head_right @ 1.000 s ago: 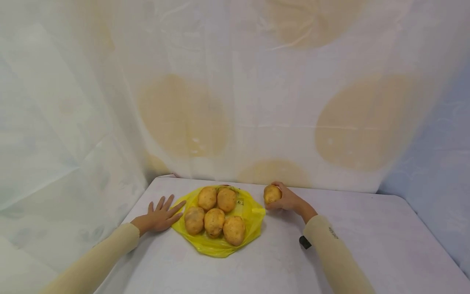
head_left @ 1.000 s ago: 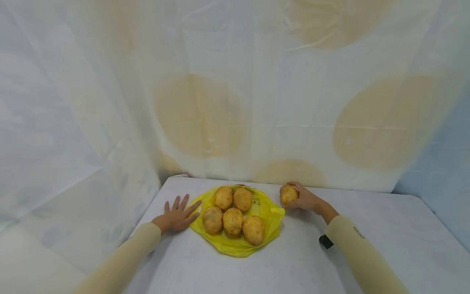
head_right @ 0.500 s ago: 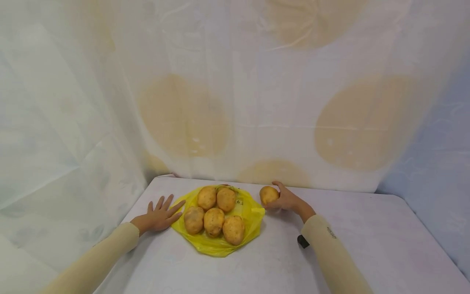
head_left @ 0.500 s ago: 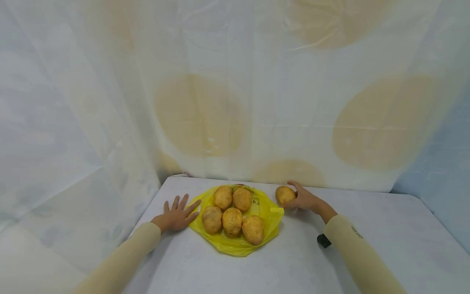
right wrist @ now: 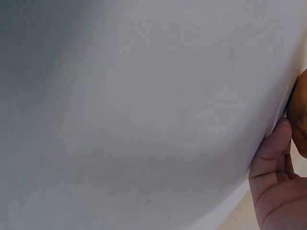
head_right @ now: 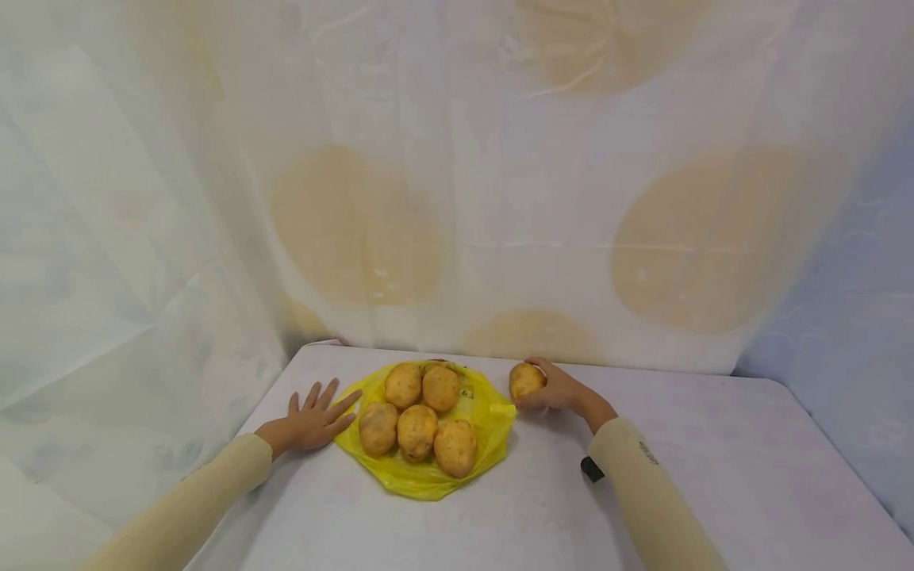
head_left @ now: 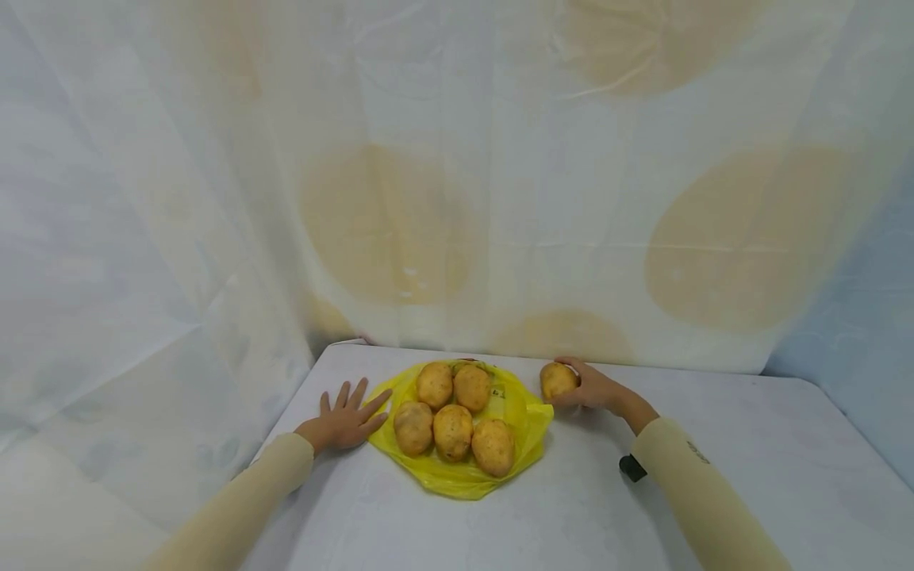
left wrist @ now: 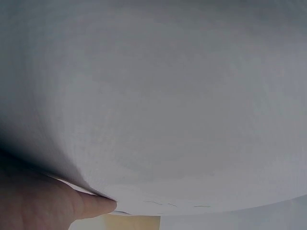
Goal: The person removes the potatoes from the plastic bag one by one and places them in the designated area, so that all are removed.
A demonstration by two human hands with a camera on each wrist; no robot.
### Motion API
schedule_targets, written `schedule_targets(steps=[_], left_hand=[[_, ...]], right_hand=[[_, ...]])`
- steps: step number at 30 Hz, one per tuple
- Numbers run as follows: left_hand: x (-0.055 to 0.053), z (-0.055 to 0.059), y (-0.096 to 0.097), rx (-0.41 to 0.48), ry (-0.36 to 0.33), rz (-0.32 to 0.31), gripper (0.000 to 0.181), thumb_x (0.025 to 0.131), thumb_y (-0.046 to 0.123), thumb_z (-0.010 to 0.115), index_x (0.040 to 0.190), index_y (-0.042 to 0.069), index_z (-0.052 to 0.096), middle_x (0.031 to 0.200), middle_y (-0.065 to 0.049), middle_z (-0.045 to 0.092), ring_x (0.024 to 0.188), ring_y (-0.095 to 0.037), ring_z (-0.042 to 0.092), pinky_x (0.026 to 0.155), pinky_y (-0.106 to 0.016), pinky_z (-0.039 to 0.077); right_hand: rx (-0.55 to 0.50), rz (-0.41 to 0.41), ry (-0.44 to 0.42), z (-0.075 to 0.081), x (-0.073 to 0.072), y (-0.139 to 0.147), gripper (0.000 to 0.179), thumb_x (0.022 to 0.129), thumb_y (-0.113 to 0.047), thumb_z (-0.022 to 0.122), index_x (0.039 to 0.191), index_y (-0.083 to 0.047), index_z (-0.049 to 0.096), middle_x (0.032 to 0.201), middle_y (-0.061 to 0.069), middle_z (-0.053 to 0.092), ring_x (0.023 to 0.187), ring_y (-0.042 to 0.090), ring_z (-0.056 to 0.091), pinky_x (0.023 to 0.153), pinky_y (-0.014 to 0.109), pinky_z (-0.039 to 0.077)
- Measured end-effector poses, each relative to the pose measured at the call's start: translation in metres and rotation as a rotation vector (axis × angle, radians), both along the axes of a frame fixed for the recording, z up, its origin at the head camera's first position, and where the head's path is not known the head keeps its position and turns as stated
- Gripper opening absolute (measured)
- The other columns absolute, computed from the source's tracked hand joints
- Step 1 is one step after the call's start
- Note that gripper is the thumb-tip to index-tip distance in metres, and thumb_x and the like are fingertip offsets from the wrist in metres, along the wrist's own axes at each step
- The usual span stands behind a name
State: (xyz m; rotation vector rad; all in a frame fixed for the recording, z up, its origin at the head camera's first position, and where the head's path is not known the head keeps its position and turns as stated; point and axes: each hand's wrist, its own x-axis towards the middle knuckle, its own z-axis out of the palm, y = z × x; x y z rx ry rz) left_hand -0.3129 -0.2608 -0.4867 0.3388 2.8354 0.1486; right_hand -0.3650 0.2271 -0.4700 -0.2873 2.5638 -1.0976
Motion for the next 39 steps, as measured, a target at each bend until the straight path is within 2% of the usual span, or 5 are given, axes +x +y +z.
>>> schedule_targets(steps=[15, 27, 35, 37, 39], left_hand=[[-0.001, -0.004, 0.000, -0.006, -0.002, -0.005, 0.065, 0.101, 0.065, 0.026, 0.158, 0.037, 0.016, 0.166, -0.020, -0.001, 0.149, -0.052, -0.002, 0.109, -0.077, -0.005], [0.000, -0.001, -0.001, -0.004, 0.007, -0.008, 0.063, 0.101, 0.064, 0.025, 0.158, 0.037, 0.016, 0.166, -0.020, 0.000, 0.149, -0.052, -0.001, 0.108, -0.077, -0.004], [-0.003, -0.006, -0.003, -0.007, 0.006, -0.009, 0.064, 0.100, 0.066, 0.025, 0.158, 0.038, 0.016, 0.166, -0.020, 0.000, 0.149, -0.052, -0.001, 0.108, -0.077, -0.004], [-0.003, -0.006, -0.003, -0.006, 0.008, -0.012, 0.064, 0.100, 0.066, 0.025, 0.158, 0.038, 0.017, 0.166, -0.020, 0.000, 0.149, -0.052, -0.001, 0.108, -0.077, -0.004], [-0.003, -0.006, -0.002, -0.006, 0.014, -0.011, 0.065, 0.100, 0.066, 0.025, 0.158, 0.037, 0.017, 0.166, -0.020, 0.000, 0.149, -0.052, -0.001, 0.108, -0.077, -0.004]], right_hand=[[0.005, -0.001, 0.035, -0.002, -0.002, 0.005, 0.099, 0.077, -0.047, 0.082, 0.151, -0.014, 0.025, 0.145, 0.021, 0.041, 0.121, 0.033, 0.048, 0.098, 0.049, 0.044], [0.012, -0.006, 0.030, -0.001, -0.001, 0.004, 0.098, 0.078, -0.046, 0.081, 0.152, -0.014, 0.026, 0.144, 0.023, 0.043, 0.119, 0.033, 0.051, 0.096, 0.049, 0.045], [0.028, -0.014, -0.007, 0.006, 0.005, 0.007, 0.105, 0.079, -0.052, 0.078, 0.156, -0.016, 0.015, 0.140, 0.026, 0.045, 0.113, 0.032, 0.053, 0.092, 0.045, 0.047], [0.043, -0.021, 0.000, 0.009, 0.008, 0.011, 0.103, 0.083, -0.057, 0.072, 0.157, -0.015, 0.012, 0.144, 0.029, 0.039, 0.120, 0.037, 0.050, 0.095, 0.051, 0.046], [0.076, -0.031, 0.050, 0.013, 0.010, 0.015, 0.099, 0.088, -0.062, 0.063, 0.157, -0.013, 0.011, 0.148, 0.032, 0.032, 0.126, 0.045, 0.045, 0.099, 0.060, 0.043]])
